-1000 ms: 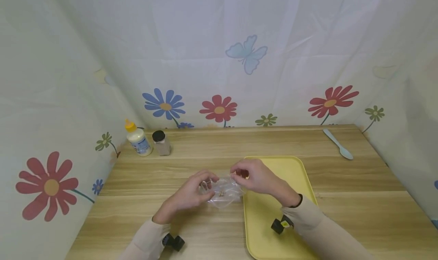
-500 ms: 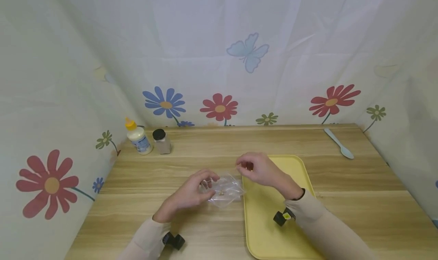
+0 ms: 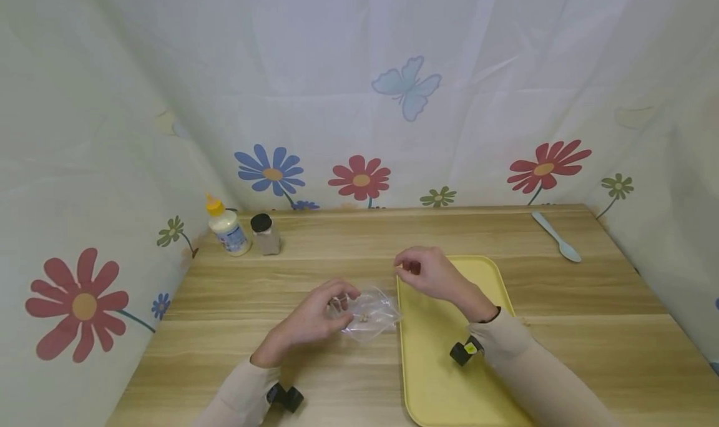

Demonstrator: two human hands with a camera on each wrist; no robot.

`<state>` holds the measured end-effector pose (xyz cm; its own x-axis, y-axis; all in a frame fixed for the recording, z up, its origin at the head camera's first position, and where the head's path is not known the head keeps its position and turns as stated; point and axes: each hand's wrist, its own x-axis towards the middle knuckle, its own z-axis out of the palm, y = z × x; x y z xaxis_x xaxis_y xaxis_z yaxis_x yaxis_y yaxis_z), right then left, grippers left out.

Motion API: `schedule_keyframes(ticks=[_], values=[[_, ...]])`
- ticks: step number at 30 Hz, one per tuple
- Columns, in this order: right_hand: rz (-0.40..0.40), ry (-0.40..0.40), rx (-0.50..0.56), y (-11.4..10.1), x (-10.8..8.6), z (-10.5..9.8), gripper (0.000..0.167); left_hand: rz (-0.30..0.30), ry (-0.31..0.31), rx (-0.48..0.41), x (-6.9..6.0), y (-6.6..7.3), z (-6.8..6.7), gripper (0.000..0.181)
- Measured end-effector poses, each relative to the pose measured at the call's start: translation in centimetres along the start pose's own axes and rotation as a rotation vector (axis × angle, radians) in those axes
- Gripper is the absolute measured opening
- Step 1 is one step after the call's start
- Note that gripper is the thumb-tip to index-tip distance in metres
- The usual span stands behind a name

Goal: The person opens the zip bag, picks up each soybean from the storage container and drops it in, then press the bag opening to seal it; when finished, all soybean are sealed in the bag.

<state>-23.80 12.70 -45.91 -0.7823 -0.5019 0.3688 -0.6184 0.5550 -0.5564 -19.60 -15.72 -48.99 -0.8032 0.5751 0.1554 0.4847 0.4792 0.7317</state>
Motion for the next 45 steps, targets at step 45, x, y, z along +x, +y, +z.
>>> schedule_keyframes(ticks=[45], values=[[0.181, -0.094, -0.177, 5.7, 1.1, 1.1, 0.012, -0.034, -0.016, 0.004, -0.1, 0.1, 0.1, 0.038]])
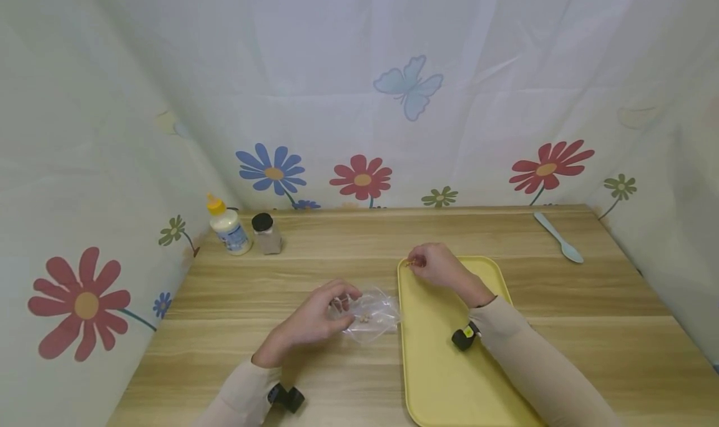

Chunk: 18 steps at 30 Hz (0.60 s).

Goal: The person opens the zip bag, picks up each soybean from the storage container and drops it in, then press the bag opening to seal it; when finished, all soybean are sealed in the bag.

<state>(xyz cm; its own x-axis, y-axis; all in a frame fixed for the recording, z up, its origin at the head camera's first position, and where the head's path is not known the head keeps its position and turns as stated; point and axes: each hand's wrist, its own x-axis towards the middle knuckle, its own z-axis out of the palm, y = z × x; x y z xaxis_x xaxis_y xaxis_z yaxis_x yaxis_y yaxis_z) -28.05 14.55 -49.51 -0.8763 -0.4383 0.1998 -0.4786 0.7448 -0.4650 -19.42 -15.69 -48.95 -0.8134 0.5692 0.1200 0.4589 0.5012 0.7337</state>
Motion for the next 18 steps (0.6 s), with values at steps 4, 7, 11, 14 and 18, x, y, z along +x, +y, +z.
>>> schedule_keyframes(ticks=[4, 7, 11, 14, 18], values=[[0.012, 0.0, -0.008, 0.32, 0.08, 0.21, 0.013, -0.001, -0.004, -0.007, 0.0, 0.03, -0.02, 0.038], [0.022, -0.007, -0.015, 0.53, 0.15, 0.37, 0.014, 0.005, -0.004, -0.007, 0.02, 0.01, 0.01, 0.038], [0.03, -0.016, -0.025, 0.75, 0.27, 0.57, 0.012, 0.012, 0.003, -0.002, 0.07, -0.09, 0.03, 0.038], [0.027, -0.019, -0.039, 0.89, 0.35, 0.69, 0.011, 0.012, 0.005, 0.001, 0.1, -0.2, 0.08, 0.037], [0.019, -0.023, -0.049, 0.94, 0.43, 0.76, 0.008, 0.01, 0.006, 0.0, 0.09, -0.29, 0.11, 0.037]])
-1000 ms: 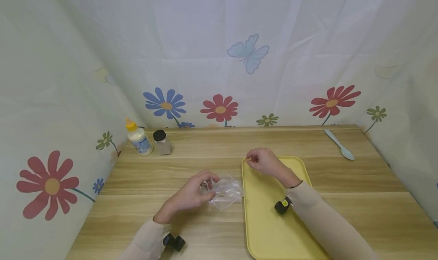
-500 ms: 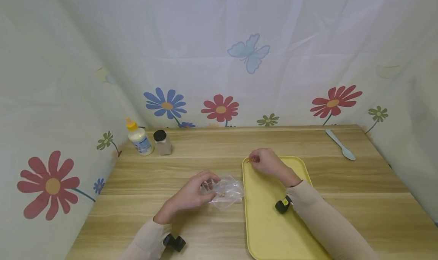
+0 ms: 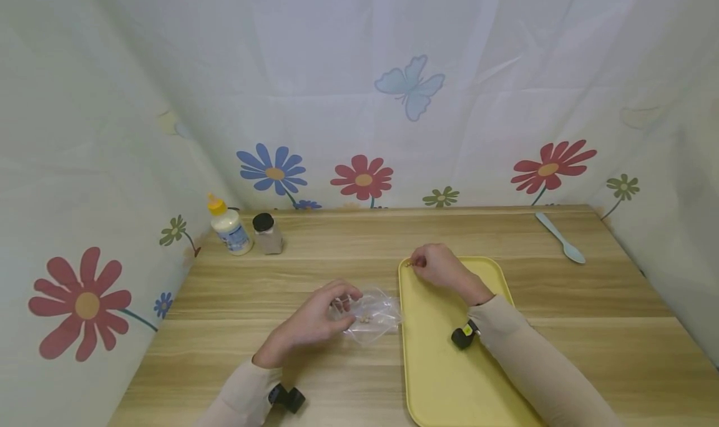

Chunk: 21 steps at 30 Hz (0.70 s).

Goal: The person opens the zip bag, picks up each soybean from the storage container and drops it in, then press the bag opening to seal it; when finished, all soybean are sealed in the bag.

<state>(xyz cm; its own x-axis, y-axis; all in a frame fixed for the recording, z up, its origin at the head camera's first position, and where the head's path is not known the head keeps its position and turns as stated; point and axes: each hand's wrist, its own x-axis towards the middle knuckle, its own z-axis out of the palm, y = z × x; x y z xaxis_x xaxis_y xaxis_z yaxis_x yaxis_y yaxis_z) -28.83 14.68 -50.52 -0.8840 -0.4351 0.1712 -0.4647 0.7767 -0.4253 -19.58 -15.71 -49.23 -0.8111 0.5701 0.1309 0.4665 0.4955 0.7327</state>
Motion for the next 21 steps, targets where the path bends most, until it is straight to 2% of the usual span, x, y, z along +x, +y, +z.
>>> schedule_keyframes(ticks=[9, 21], values=[[-0.004, -0.008, -0.003, -0.15, -0.06, -0.21, 0.005, 0.018, 0.009, -0.006, 0.02, 0.0, 0.04, 0.037], [0.044, -0.063, 0.001, -0.49, -0.06, -0.42, 0.007, 0.015, 0.008, -0.004, 0.02, 0.03, 0.01, 0.037]])
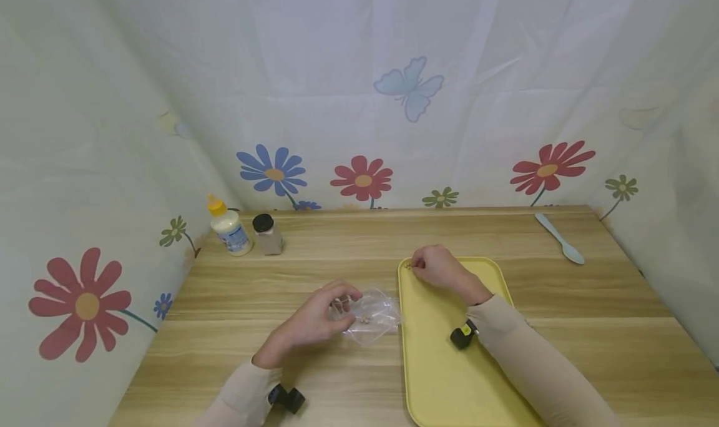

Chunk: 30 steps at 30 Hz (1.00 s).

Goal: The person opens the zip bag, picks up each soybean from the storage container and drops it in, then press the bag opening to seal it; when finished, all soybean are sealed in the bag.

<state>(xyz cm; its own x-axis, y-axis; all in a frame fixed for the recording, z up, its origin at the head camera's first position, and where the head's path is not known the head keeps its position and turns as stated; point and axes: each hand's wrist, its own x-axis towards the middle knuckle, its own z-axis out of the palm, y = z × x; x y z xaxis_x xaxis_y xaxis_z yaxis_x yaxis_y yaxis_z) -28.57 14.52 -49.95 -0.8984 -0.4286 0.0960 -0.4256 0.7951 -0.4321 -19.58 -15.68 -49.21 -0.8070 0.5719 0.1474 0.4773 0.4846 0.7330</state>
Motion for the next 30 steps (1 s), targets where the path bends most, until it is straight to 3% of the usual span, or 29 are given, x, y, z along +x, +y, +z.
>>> schedule_keyframes(ticks=[16, 30], values=[[0.0, 0.02, 0.012, -0.04, -0.22, -0.23, 0.007, -0.01, -0.002, -0.004, -0.05, 0.08, 0.07, 0.037], [-0.068, 0.088, 0.026, -0.82, -0.78, -0.72, 0.006, -0.016, -0.01, 0.001, -0.07, 0.26, 0.0, 0.037]])
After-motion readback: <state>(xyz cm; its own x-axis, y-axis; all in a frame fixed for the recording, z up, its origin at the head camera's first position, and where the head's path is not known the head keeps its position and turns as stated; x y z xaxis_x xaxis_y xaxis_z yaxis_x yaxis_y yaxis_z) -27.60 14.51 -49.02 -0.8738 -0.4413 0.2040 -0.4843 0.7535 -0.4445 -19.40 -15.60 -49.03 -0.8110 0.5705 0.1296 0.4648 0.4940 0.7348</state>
